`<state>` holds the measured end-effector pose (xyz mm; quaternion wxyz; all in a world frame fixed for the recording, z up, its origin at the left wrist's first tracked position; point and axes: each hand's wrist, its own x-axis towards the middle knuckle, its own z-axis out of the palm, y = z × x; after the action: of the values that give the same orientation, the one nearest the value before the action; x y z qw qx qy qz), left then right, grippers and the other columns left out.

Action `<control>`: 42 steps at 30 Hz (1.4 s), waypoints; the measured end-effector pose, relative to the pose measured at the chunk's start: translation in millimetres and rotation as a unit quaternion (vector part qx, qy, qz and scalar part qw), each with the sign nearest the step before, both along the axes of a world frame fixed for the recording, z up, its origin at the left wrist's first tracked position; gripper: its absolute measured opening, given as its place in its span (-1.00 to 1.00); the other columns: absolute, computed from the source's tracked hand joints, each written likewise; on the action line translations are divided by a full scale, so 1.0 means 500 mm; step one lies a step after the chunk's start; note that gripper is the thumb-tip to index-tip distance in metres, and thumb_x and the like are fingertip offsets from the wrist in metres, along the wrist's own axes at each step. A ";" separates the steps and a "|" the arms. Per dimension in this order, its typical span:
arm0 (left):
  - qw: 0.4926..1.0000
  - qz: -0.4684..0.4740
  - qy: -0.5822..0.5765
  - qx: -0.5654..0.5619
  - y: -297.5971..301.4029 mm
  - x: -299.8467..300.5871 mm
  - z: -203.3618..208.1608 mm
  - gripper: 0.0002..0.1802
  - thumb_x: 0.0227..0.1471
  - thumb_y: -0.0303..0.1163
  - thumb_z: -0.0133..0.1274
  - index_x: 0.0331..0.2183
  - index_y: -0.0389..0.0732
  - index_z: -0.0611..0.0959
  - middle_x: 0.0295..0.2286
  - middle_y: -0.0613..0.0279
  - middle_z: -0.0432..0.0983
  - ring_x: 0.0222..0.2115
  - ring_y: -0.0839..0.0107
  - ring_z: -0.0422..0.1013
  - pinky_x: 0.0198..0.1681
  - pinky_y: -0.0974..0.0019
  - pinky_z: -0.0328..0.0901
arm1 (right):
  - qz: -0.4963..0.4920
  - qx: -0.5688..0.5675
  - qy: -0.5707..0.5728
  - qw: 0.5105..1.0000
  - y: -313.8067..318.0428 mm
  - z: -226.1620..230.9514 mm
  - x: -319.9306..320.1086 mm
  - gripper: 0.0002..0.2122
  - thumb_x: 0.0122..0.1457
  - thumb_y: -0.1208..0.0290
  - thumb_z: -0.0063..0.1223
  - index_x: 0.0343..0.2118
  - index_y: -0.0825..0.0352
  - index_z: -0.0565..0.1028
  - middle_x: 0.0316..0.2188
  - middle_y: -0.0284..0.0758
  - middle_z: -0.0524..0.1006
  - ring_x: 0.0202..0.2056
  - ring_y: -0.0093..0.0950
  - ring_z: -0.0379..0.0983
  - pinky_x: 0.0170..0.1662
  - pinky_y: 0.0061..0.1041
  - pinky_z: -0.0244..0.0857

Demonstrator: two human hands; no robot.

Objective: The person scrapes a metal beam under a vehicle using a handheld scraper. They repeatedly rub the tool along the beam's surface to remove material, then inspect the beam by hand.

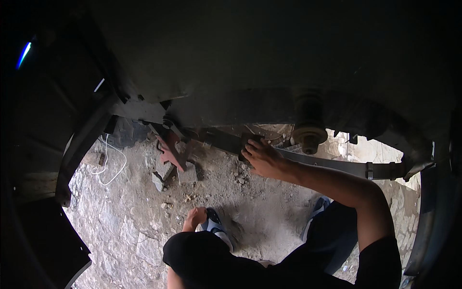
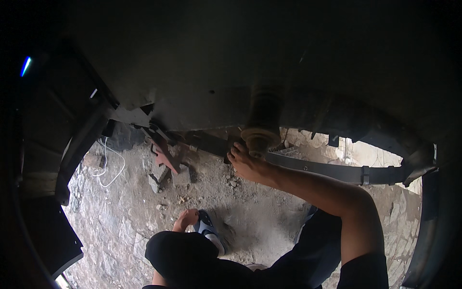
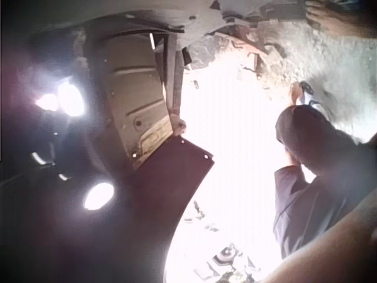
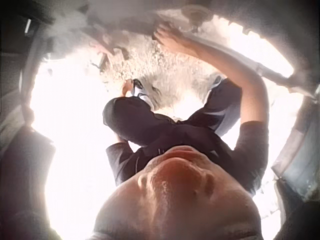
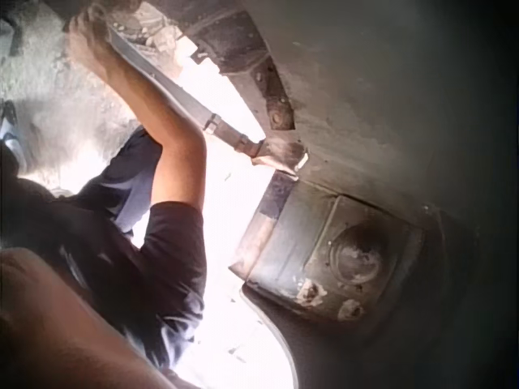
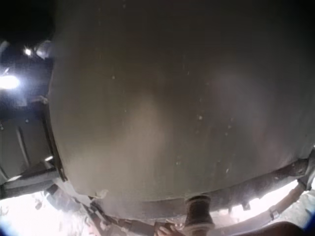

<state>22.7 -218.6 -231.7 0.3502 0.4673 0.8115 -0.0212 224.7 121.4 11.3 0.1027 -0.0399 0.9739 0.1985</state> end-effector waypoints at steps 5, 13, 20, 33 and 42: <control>0.996 -0.076 -0.023 -0.046 -0.001 -0.013 0.073 -0.58 0.05 -0.12 0.02 -0.06 -0.05 0.61 -0.16 0.06 0.59 -0.07 0.09 0.48 -0.03 0.13 0.37 | -0.036 -0.114 0.058 0.991 -0.059 0.045 -0.005 -0.30 0.13 -0.03 0.11 0.22 0.37 0.26 0.21 -0.07 0.22 0.21 -0.20 0.17 0.18 -0.12 0.14; 0.934 -0.162 -0.150 0.279 0.188 0.004 0.487 -0.62 0.15 -0.22 0.07 -0.01 -0.13 0.55 -0.18 0.09 0.59 -0.14 0.19 0.52 -0.07 0.18 0.40 | -0.016 -0.161 0.102 0.982 -0.032 0.014 0.019 -0.21 0.10 0.05 0.17 0.30 0.33 0.10 0.30 0.02 0.05 0.30 -0.09 0.01 0.23 -0.06 0.09; 0.829 -0.278 0.102 0.475 0.366 0.079 0.648 -0.43 0.02 -0.23 0.18 0.04 -0.23 0.44 -0.31 0.02 0.54 -0.24 0.14 0.51 -0.17 0.18 0.40 | -0.016 -0.189 0.107 0.976 -0.030 -0.008 0.024 -0.18 0.06 0.06 0.22 0.28 0.39 0.11 0.28 0.07 0.07 0.27 -0.04 0.06 0.23 -0.04 0.10; 0.863 -0.311 0.229 0.326 0.441 0.020 0.472 0.28 -0.23 0.28 0.25 0.31 -0.17 0.01 0.15 0.05 0.19 0.20 0.10 0.10 0.27 -0.23 -0.17 | -0.090 -0.221 0.097 0.966 -0.041 0.040 0.023 -0.14 -0.03 0.14 0.34 0.23 0.49 0.12 0.22 0.16 0.13 0.25 0.02 0.11 0.25 -0.12 0.08; 0.834 -0.348 0.276 0.328 0.466 0.014 0.469 0.27 -0.22 0.38 0.17 0.29 -0.23 0.08 0.00 0.04 0.35 0.08 0.17 0.23 0.22 -0.02 -0.03 | -0.076 -0.166 0.124 0.975 -0.028 0.025 0.022 -0.13 -0.06 0.06 0.34 0.18 0.56 0.17 0.16 0.18 0.20 0.20 -0.01 0.20 0.22 -0.13 0.12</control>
<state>29.8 14.4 3.0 -0.0923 0.7814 0.6171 -0.0022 235.6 107.5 23.8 -0.0124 0.0427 0.9986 0.0294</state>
